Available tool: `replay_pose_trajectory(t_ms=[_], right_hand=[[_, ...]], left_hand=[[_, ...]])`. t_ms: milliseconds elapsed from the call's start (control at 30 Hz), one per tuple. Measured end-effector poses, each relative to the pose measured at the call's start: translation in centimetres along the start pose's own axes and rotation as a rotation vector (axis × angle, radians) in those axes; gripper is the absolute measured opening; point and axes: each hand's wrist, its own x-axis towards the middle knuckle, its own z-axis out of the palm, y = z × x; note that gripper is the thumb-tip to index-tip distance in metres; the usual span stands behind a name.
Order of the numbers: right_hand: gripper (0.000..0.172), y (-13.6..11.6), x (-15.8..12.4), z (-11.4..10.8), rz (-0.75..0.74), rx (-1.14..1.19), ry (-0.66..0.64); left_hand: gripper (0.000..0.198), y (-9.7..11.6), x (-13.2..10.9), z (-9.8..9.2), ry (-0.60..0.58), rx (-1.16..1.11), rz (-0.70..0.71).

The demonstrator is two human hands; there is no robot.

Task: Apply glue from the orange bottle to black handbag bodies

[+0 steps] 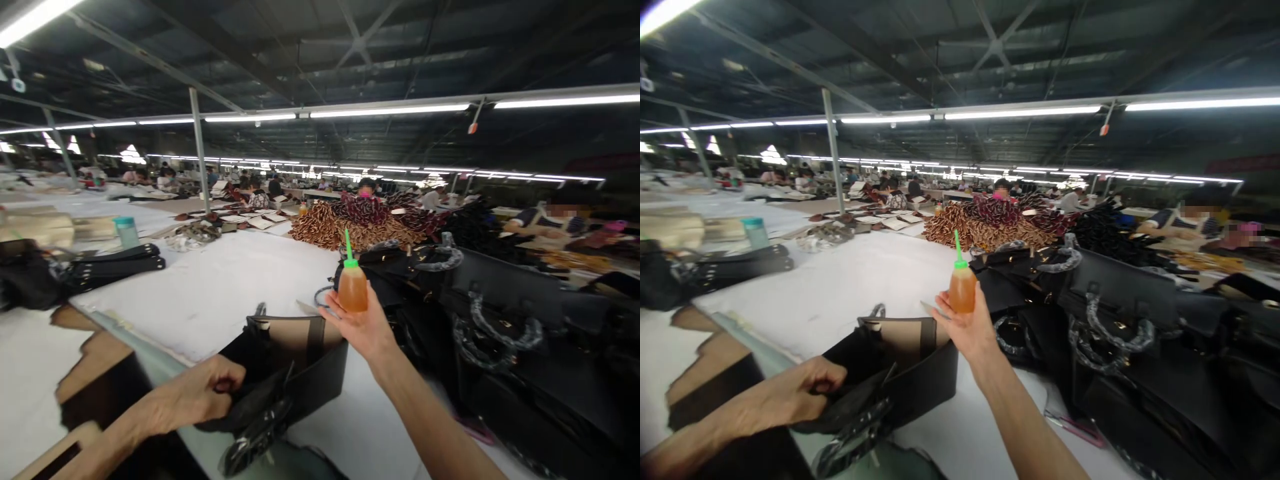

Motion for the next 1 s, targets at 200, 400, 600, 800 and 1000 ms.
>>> replay_pose_trajectory(t_ms=[200, 400, 600, 800, 1000], right_hand=[[0.035, -0.1, 0.3, -0.1, -0.023, -0.027, 0.017], [0.035, 0.1, 0.3, 0.0, -0.045, -0.046, 0.017], [0.037, 0.2, 0.2, 0.2, -0.062, -0.046, 0.023], [0.038, 0.6, -0.1, 0.5, -0.070, -0.077, 0.019], [0.032, -0.8, -3.2, 1.4, -0.028, -0.146, -0.002]], left_hand=[[0.063, 2.1, 0.7, 1.4, -0.084, 0.005, 0.123], [0.035, 3.6, -0.5, 2.6, -0.020, 0.309, 0.231], [0.073, 4.2, -1.9, 4.2, 0.042, -0.139, 0.005], [0.066, 2.8, 1.5, 8.4, 0.327, -0.077, 0.074], [0.015, 2.9, 1.3, 4.6, 0.259, 0.009, 0.321]])
